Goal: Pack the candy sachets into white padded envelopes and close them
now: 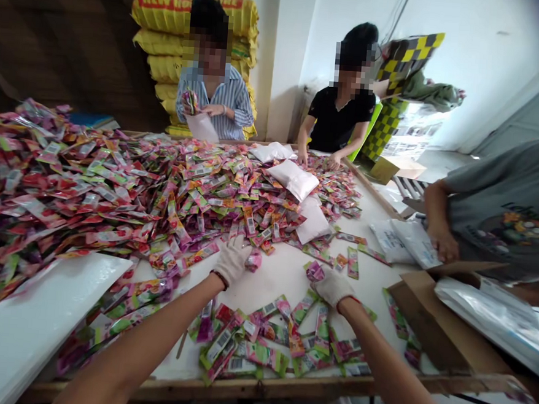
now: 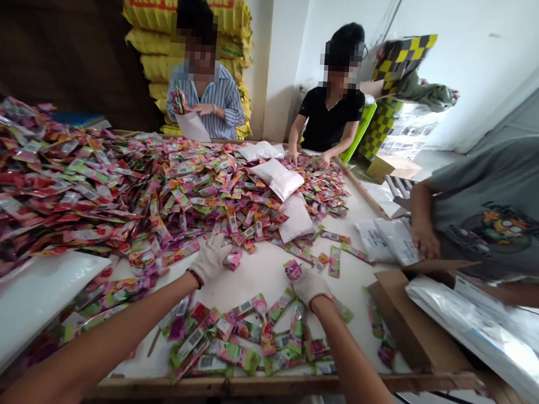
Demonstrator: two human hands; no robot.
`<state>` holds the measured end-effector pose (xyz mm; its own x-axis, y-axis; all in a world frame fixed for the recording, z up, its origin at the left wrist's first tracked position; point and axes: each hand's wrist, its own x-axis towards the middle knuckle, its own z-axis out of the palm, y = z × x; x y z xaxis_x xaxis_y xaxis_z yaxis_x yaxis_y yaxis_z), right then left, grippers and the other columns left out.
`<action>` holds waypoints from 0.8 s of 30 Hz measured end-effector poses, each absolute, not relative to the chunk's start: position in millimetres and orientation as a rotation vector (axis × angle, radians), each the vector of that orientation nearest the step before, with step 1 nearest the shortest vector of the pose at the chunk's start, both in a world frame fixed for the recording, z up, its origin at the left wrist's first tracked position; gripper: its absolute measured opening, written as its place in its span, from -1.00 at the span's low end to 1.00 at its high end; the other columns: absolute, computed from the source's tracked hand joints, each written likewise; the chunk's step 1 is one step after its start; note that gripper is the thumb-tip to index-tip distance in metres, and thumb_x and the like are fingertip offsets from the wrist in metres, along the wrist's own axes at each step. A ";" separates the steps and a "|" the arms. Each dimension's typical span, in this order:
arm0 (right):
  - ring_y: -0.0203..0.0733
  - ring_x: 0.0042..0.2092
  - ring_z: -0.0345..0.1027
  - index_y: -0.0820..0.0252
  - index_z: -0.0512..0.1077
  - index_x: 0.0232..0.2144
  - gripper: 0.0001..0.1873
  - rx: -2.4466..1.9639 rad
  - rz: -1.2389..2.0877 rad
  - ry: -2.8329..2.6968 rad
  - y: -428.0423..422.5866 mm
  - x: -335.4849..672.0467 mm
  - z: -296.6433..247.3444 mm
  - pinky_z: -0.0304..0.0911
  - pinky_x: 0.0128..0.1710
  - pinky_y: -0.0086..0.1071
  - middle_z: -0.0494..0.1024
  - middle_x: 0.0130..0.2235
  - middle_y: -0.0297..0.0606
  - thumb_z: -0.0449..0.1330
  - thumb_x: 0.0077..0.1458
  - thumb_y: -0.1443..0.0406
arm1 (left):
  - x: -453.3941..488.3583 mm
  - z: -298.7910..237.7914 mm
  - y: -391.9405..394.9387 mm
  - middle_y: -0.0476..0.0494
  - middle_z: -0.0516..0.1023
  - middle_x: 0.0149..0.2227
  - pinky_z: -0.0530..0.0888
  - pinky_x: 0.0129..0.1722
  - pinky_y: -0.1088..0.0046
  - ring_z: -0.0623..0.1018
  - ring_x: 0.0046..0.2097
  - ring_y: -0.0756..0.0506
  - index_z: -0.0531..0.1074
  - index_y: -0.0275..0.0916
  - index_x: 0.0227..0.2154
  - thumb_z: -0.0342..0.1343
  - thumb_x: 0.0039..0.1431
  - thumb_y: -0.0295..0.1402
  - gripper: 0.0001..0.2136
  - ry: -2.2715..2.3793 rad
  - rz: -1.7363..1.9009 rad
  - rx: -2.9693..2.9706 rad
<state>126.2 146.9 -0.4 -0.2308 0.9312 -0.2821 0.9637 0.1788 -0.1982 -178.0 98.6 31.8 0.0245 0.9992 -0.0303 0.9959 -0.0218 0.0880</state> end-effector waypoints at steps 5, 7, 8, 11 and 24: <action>-0.06 -0.14 0.46 0.21 0.43 -0.10 -0.69 1.918 -0.476 2.309 146.6 129.6 0.0 0.28 -0.20 -0.31 0.56 -0.12 -0.01 0.12 0.08 0.30 | -183.1 18.2 93.9 -0.30 0.45 -0.10 0.29 -0.04 0.19 0.44 -0.06 -0.27 0.39 -0.24 -0.08 -0.04 0.27 -0.27 -0.75 2.051 0.060 2.269; -0.05 -0.14 0.46 0.24 0.43 -0.08 -0.67 1.913 -0.465 2.291 148.4 131.4 1.9 0.28 -0.20 -0.31 0.56 -0.12 0.03 0.09 0.09 0.32 | -182.0 17.2 88.4 -0.28 0.47 -0.14 0.31 -0.09 0.25 0.48 -0.11 -0.22 0.37 -0.25 -0.08 -0.06 0.26 -0.36 -0.78 2.012 0.046 2.264; -0.03 -0.15 0.46 0.25 0.42 -0.06 -0.66 1.901 -0.461 2.283 149.3 132.1 4.0 0.28 -0.21 -0.29 0.56 -0.13 0.04 0.10 0.09 0.32 | -181.6 17.9 85.7 -0.26 0.48 -0.16 0.32 -0.13 0.29 0.49 -0.14 -0.20 0.35 -0.25 -0.08 -0.05 0.24 -0.40 -0.78 2.013 0.052 2.230; 0.03 -0.13 0.45 0.23 0.43 -0.06 -0.64 1.816 -0.458 2.312 147.0 133.0 16.0 0.28 -0.20 -0.24 0.56 -0.12 0.05 0.14 0.07 0.27 | -181.8 23.5 79.3 -0.27 0.47 -0.15 0.34 -0.25 0.38 0.52 -0.16 -0.19 0.32 -0.26 -0.09 0.07 0.13 -0.38 -0.73 2.100 0.058 2.002; 0.13 -0.02 0.38 0.22 0.50 -0.22 -0.66 1.360 -0.296 2.562 98.8 111.0 51.4 0.18 -0.03 -0.19 0.52 -0.07 0.03 0.28 -0.11 0.21 | -164.0 39.3 59.5 -0.13 0.54 -0.26 0.35 -0.28 0.45 0.52 -0.23 -0.11 0.35 -0.19 -0.22 0.08 0.12 -0.28 -0.82 2.072 0.312 1.768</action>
